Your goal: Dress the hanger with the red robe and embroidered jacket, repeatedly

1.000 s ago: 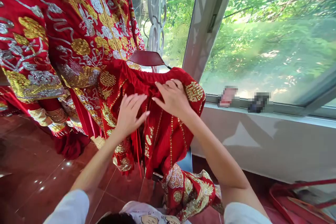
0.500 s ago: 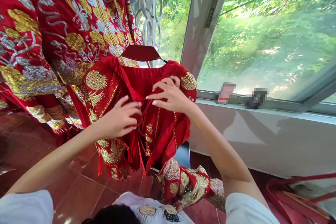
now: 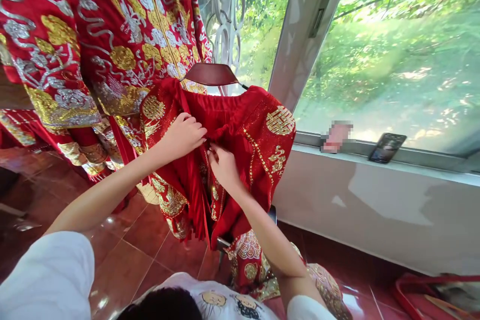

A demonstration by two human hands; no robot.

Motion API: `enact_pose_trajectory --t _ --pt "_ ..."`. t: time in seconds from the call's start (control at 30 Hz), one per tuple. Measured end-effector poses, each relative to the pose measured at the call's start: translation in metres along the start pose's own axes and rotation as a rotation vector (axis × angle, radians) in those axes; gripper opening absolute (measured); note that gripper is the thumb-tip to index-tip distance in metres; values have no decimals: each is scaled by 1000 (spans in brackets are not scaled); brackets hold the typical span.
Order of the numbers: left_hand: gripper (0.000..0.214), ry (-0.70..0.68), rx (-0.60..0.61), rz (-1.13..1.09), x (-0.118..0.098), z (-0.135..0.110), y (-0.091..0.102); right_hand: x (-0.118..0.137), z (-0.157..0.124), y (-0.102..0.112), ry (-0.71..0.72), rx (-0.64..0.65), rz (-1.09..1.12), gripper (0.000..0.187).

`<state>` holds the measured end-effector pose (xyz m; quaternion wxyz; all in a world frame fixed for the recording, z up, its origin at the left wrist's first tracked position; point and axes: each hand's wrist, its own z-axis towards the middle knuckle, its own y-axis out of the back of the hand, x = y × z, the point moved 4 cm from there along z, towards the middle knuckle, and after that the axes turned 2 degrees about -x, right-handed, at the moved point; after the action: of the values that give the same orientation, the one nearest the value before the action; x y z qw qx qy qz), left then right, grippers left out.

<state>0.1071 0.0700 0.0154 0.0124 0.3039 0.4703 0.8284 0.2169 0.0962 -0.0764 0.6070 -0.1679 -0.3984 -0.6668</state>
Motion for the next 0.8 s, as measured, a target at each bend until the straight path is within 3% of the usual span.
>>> enact_pose_trajectory --t 0.1,0.33,0.47,0.63,0.73,0.8 --pt "21 -59 14 -47 5 -4 -2 1 1 -8 -113 -71 109 34" --pt "27 -83 43 -186 6 -9 9 11 1 -8 -132 -199 194 30" --pt "27 -4 34 -240 8 -11 21 -8 -17 -25 -220 -96 31 26" --pt "26 115 -88 -269 26 -28 41 -45 -72 -47 -297 8 -109 18" --pt "24 43 -57 -381 28 -39 47 -37 -88 -24 -315 29 -151 18" --pt "22 191 -179 -415 33 -39 51 -12 -75 8 -262 -75 -194 22"
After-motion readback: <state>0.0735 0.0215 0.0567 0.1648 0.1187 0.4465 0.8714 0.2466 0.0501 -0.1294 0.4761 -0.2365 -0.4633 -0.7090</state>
